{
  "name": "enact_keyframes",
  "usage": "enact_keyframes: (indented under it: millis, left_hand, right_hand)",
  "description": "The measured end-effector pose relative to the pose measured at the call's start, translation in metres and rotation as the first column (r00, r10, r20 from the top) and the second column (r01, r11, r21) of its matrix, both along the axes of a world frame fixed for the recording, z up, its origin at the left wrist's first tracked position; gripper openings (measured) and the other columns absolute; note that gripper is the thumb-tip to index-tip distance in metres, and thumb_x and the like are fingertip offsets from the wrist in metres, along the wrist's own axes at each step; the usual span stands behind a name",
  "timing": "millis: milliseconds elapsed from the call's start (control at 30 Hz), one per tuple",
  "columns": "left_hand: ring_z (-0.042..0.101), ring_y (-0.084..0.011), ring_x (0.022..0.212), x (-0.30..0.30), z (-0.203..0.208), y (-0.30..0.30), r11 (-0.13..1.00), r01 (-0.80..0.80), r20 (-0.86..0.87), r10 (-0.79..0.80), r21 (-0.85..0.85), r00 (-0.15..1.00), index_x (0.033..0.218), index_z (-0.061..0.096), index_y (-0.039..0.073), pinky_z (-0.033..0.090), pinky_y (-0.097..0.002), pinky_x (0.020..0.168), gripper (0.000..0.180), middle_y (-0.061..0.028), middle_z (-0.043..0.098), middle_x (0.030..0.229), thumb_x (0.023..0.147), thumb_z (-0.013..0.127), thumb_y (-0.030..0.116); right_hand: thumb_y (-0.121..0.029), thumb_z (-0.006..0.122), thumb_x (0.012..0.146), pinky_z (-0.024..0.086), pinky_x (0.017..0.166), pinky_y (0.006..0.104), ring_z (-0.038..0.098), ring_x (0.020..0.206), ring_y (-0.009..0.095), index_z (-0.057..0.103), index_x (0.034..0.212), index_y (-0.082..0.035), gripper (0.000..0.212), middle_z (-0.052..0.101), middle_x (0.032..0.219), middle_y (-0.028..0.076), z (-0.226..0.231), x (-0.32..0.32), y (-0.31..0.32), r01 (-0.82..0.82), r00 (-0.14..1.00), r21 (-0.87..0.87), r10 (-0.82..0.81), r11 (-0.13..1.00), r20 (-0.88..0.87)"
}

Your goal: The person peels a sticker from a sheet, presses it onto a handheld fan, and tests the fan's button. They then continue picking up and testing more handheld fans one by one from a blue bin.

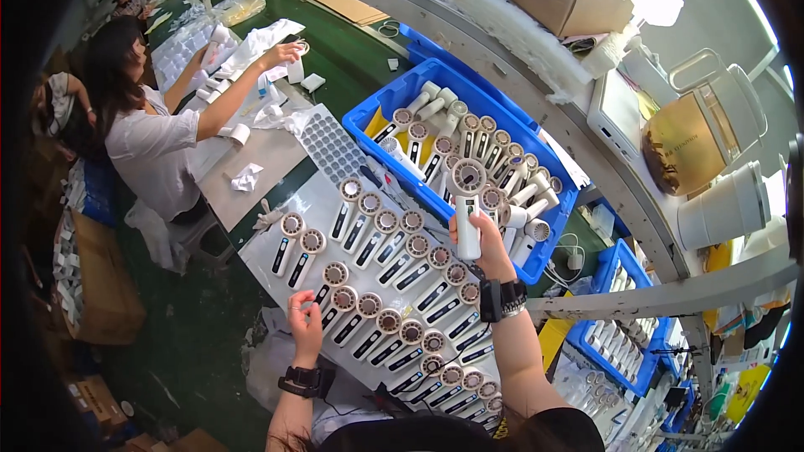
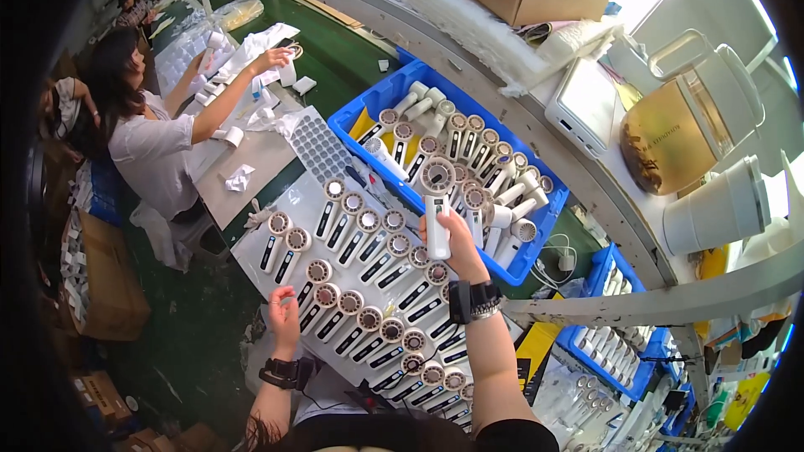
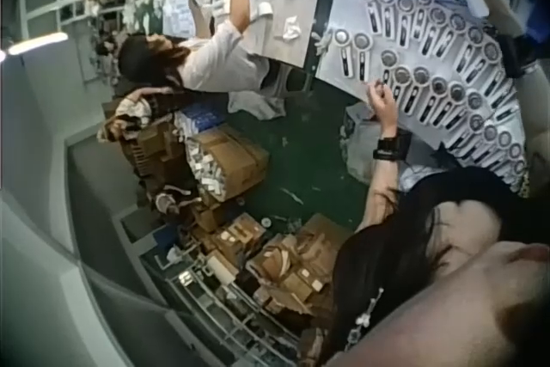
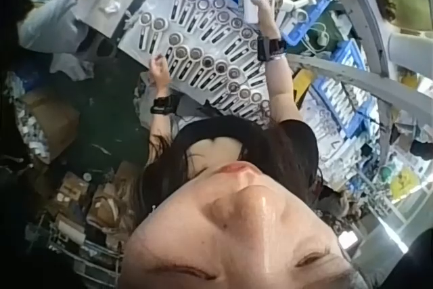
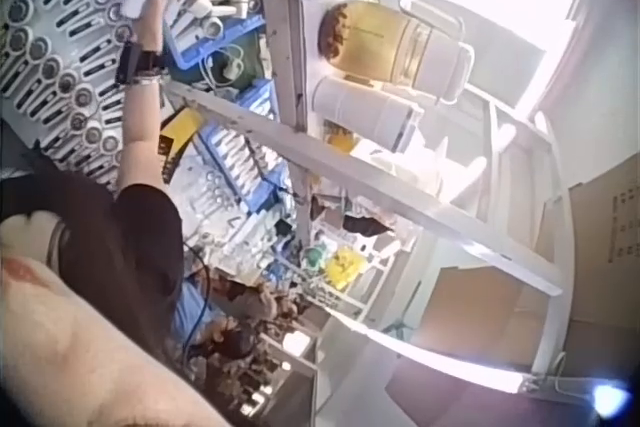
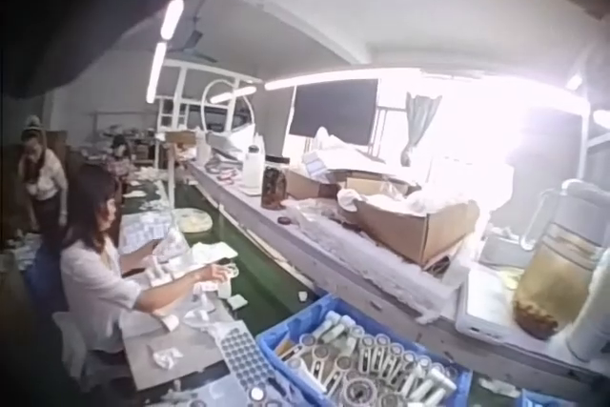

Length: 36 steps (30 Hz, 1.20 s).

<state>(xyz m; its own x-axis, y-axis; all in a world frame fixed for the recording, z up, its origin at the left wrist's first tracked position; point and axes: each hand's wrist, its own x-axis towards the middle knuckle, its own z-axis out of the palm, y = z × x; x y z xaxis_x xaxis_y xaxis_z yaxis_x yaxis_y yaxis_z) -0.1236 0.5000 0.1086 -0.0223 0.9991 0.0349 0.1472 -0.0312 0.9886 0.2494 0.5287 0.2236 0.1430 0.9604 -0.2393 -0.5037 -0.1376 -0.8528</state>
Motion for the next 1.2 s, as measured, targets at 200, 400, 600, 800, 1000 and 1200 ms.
enact_keyframes:
  millis: [200,400,600,800,1000,1200]
  left_hand:
    - [0.056,-0.0119,0.089,0.011,0.006,-0.022,0.993,0.111,0.011,-0.111,-0.030,0.994,0.105,0.054,0.002,0.046,-0.0251,0.078,0.019,-0.0048,0.057,0.099,0.086,0.052,0.002]
    - [0.059,-0.0109,0.084,0.013,0.027,-0.035,0.986,0.148,0.055,-0.143,-0.081,0.988,0.106,0.054,0.002,0.047,-0.0247,0.078,0.018,-0.0038,0.061,0.093,0.088,0.051,0.002]
    - [0.062,-0.0141,0.078,0.049,0.072,-0.023,0.951,0.305,0.037,-0.307,0.046,0.951,0.104,0.058,0.002,0.049,-0.0262,0.071,0.018,-0.0079,0.064,0.092,0.086,0.055,0.003]
    - [0.063,-0.0165,0.079,0.059,0.080,-0.026,0.892,0.442,-0.080,-0.435,0.095,0.897,0.100,0.060,0.001,0.049,-0.0262,0.071,0.015,-0.0102,0.064,0.091,0.085,0.056,0.003]
    - [0.064,-0.0205,0.077,0.034,0.053,-0.049,0.863,0.501,-0.156,-0.504,-0.057,0.850,0.098,0.060,0.002,0.051,-0.0294,0.067,0.014,-0.0117,0.064,0.089,0.084,0.057,0.006]
    - [0.065,-0.0222,0.075,0.022,0.037,-0.053,0.854,0.508,-0.225,-0.521,-0.116,0.824,0.097,0.061,0.003,0.052,-0.0315,0.066,0.015,-0.0120,0.063,0.086,0.084,0.058,0.009]
  right_hand:
    - [-0.018,0.049,0.083,0.047,0.068,0.0282,0.057,0.074,0.018,0.038,0.132,-0.002,0.053,0.057,0.093,0.012,0.032,-0.043,-0.022,-0.027,0.997,0.120,0.034,0.992,-0.062]
    - [-0.017,0.050,0.082,0.047,0.070,0.0284,0.057,0.078,0.018,0.036,0.130,-0.003,0.052,0.056,0.093,0.012,0.044,-0.072,-0.038,-0.095,0.995,0.207,0.087,0.974,0.045]
    - [-0.016,0.051,0.082,0.047,0.071,0.0285,0.057,0.078,0.018,0.037,0.126,-0.003,0.049,0.057,0.092,0.012,0.050,-0.091,-0.047,-0.130,0.991,0.237,0.117,0.963,0.066]
    - [-0.024,0.051,0.089,0.048,0.067,0.0292,0.057,0.074,0.016,0.040,0.121,-0.004,0.039,0.057,0.089,0.010,0.031,-0.069,-0.032,-0.066,0.997,0.124,0.059,0.990,0.059]
    - [-0.045,0.053,0.090,0.047,0.046,0.0280,0.057,0.057,0.013,0.051,0.102,-0.005,0.041,0.056,0.078,0.003,-0.025,0.034,0.027,0.052,0.915,-0.140,0.009,0.989,0.404]
    - [-0.056,0.052,0.088,0.048,0.048,0.0269,0.058,0.055,0.013,0.058,0.089,-0.008,0.049,0.056,0.066,0.004,-0.069,0.095,0.071,0.186,0.880,-0.271,-0.038,0.944,0.473]
